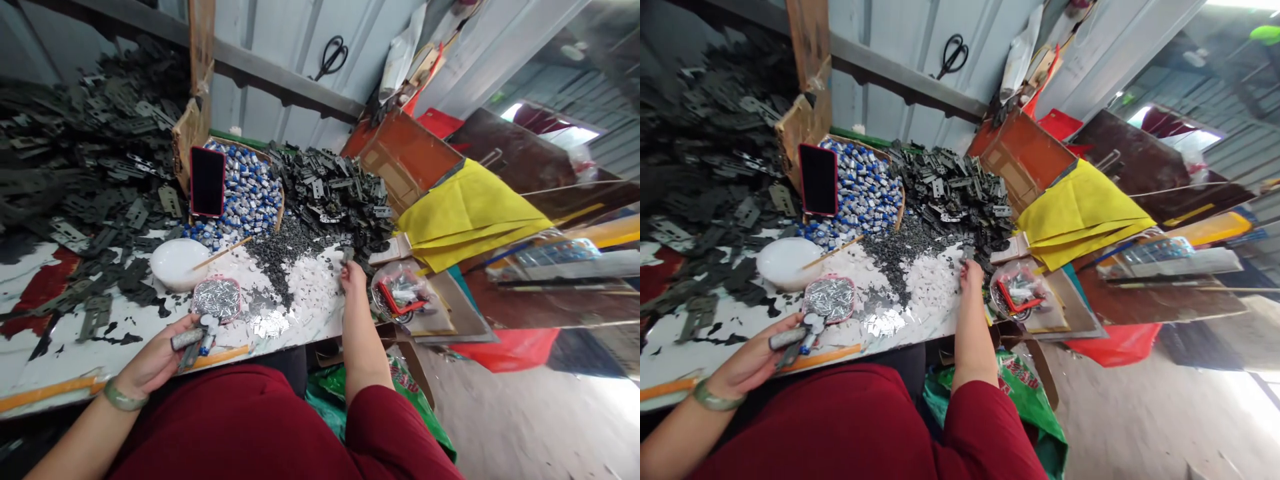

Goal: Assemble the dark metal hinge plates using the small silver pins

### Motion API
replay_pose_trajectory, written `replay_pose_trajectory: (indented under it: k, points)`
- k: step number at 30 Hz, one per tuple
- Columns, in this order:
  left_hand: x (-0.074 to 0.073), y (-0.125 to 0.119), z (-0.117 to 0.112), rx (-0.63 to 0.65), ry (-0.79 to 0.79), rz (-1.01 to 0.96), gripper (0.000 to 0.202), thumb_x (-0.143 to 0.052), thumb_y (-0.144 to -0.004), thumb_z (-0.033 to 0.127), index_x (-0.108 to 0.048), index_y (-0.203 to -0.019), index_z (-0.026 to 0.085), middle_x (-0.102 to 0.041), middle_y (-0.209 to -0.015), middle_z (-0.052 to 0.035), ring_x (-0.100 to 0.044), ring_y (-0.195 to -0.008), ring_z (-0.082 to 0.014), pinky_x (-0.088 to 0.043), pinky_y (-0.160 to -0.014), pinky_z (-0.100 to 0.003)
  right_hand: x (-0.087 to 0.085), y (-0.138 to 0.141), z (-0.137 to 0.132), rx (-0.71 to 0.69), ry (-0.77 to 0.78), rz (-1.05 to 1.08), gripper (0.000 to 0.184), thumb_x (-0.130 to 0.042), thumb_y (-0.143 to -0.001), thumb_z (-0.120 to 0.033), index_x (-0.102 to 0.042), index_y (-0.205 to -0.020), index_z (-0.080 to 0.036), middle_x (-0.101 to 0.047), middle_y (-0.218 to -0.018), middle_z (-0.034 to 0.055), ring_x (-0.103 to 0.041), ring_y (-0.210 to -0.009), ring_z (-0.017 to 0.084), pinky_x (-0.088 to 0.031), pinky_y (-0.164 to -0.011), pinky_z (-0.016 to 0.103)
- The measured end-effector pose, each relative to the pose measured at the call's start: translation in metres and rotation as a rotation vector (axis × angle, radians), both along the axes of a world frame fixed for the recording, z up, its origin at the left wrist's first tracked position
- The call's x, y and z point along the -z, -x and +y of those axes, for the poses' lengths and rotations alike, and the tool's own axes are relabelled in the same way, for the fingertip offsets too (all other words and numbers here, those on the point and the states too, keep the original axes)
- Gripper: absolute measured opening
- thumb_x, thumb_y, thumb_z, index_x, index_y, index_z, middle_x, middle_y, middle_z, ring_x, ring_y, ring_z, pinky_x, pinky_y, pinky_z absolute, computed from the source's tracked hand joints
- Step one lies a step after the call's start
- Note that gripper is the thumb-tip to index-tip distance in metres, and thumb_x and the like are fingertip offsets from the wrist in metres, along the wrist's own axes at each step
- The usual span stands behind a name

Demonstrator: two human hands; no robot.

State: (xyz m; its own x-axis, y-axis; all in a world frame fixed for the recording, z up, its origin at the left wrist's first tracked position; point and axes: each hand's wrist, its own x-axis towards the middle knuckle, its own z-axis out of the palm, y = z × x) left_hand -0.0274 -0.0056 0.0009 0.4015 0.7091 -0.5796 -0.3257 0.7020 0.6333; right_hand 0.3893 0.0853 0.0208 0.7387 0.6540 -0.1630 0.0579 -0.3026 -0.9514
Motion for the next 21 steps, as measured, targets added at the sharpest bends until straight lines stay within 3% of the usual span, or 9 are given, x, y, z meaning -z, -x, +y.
replay_pose_trajectory:
  k: [3, 5, 8, 11, 17, 21]
  points:
    - [0.000, -0.009, 0.004, -0.084, -0.040, -0.019, 0.030, -0.075, -0.063, 0.019, -0.062, -0.089, 0.017, -0.067, -0.070, -0.0010, -0.062, -0.060, -0.0134, -0.043, -0.047, -0.018, 0.004, 0.048, -0.004, -0.146, -0.074, 0.209, 0.012, -0.055, -0.079, -0.030, -0.050, -0.075, -0.020, -0.063, -0.067, -0.0018, -0.048, -0.045, 0.006, -0.038, -0.042, 0.016]
    - [0.000, -0.016, 0.006, -0.140, -0.092, -0.049, 0.029, -0.073, -0.064, 0.020, -0.060, -0.090, 0.017, -0.065, -0.068, -0.0003, -0.060, -0.058, -0.0124, -0.042, -0.047, -0.018, 0.012, 0.097, -0.015, -0.388, -0.142, 0.502, 0.019, -0.064, -0.074, -0.033, -0.049, -0.074, -0.020, -0.063, -0.064, -0.0033, -0.051, -0.046, 0.006, -0.040, -0.043, 0.016]
    - [0.001, -0.020, 0.009, -0.211, -0.179, 0.020, 0.029, -0.073, -0.065, 0.023, -0.057, -0.089, 0.017, -0.064, -0.066, 0.0016, -0.057, -0.053, -0.0105, -0.040, -0.046, -0.018, 0.026, 0.169, -0.043, -0.753, -0.007, 0.737, 0.032, -0.077, -0.063, -0.036, -0.050, -0.070, -0.020, -0.056, -0.050, -0.0062, -0.052, -0.043, 0.007, -0.038, -0.039, 0.015]
    - [0.004, -0.018, 0.009, -0.239, -0.249, 0.136, 0.033, -0.073, -0.063, 0.024, -0.053, -0.089, 0.018, -0.064, -0.067, 0.0030, -0.055, -0.051, -0.0102, -0.039, -0.047, -0.019, 0.034, 0.215, -0.066, -0.940, 0.126, 0.801, 0.039, -0.080, -0.060, -0.043, -0.052, -0.071, -0.018, -0.058, -0.050, -0.0053, -0.054, -0.042, 0.008, -0.040, -0.038, 0.016]
    - [0.009, -0.008, 0.004, -0.149, -0.367, 0.226, 0.028, -0.068, -0.066, 0.025, -0.052, -0.087, 0.020, -0.064, -0.069, 0.0021, -0.052, -0.050, -0.0102, -0.035, -0.044, -0.020, 0.042, 0.237, -0.076, -1.027, 0.313, 0.693, 0.049, -0.082, -0.053, -0.049, -0.050, -0.073, -0.017, -0.063, -0.054, -0.0030, -0.057, -0.044, 0.009, -0.044, -0.041, 0.017]
    - [0.011, -0.011, 0.002, -0.137, -0.429, 0.225, 0.033, -0.071, -0.066, 0.028, -0.052, -0.093, 0.019, -0.066, -0.076, -0.0006, -0.058, -0.062, -0.0134, -0.044, -0.057, -0.023, 0.045, 0.234, -0.075, -1.138, 0.323, 0.617, 0.052, -0.079, -0.054, -0.054, -0.047, -0.074, -0.018, -0.064, -0.057, -0.0032, -0.059, -0.048, 0.010, -0.045, -0.046, 0.020]
